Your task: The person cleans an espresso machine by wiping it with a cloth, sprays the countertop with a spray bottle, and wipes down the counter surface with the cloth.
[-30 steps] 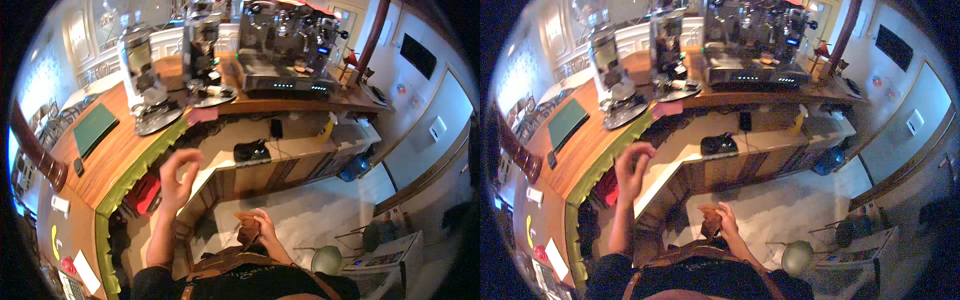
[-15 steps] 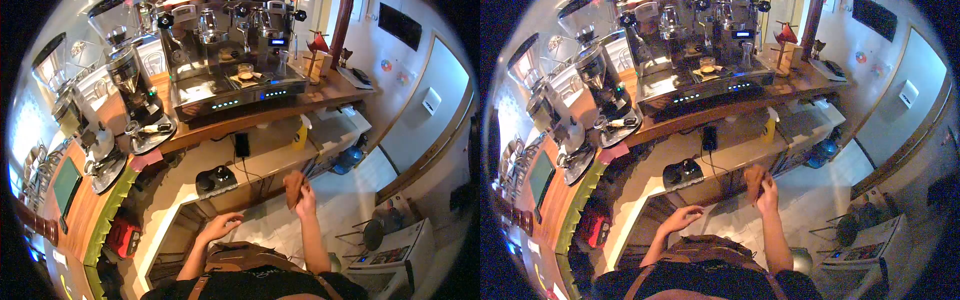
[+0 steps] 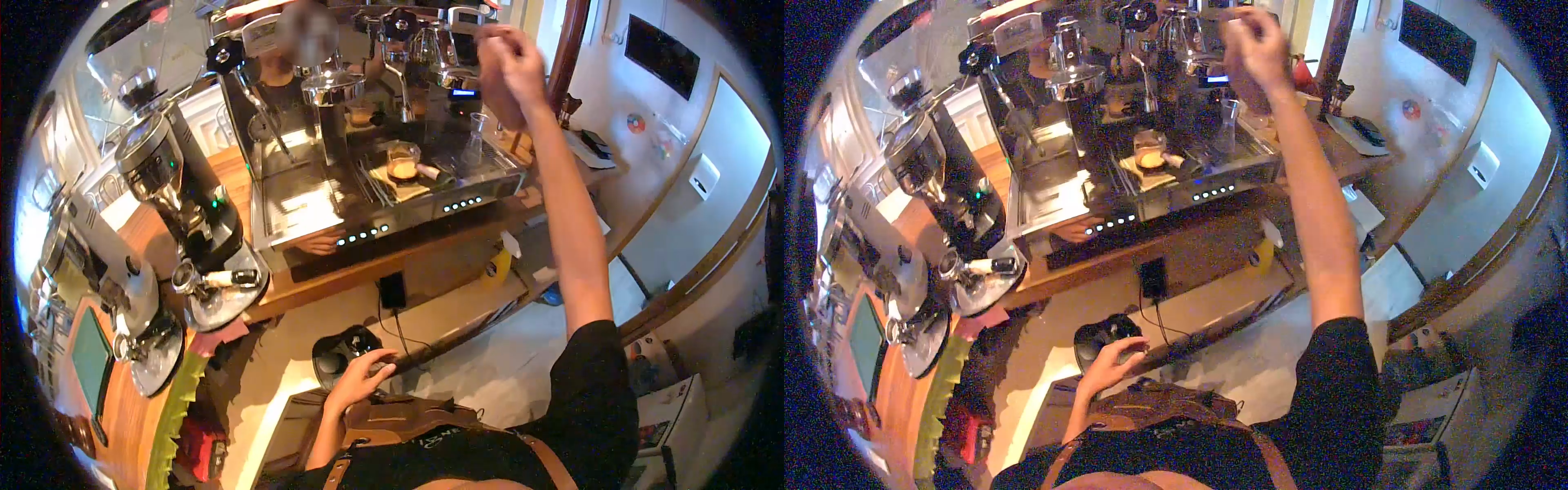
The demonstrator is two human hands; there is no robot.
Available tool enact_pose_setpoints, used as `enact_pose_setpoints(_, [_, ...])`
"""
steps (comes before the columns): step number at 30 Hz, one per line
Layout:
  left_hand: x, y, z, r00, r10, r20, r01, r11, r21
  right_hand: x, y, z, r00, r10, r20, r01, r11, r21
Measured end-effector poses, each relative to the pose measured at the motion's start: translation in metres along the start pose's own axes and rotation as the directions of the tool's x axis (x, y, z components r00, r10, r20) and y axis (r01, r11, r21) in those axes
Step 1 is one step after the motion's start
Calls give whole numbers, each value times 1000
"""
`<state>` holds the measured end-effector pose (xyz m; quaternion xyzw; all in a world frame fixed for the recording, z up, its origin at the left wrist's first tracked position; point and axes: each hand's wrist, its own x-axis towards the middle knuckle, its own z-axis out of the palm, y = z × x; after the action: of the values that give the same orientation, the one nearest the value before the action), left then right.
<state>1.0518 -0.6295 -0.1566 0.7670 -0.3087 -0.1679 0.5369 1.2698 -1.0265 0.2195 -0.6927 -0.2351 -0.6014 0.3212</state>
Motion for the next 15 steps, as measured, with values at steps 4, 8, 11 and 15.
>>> enact_pose_setpoints(4, [22,17,-20,998,27,-64,-27,1000,-8,-43,-22,33,889,-119,442,331,833,-443])
enact_pose_setpoints(8, [15,1,-32,985,-75,-156,65,995,-72,-3,20,-1,746,54,664,-22,998,-56])
enact_pose_setpoints(11, [8,13,-28,951,-123,-284,106,992,-76,12,23,-4,719,-167,675,451,851,-270])
enact_pose_setpoints(15, [24,19,-7,890,-242,-386,130,947,-294,3,21,-3,711,-209,672,218,973,72])
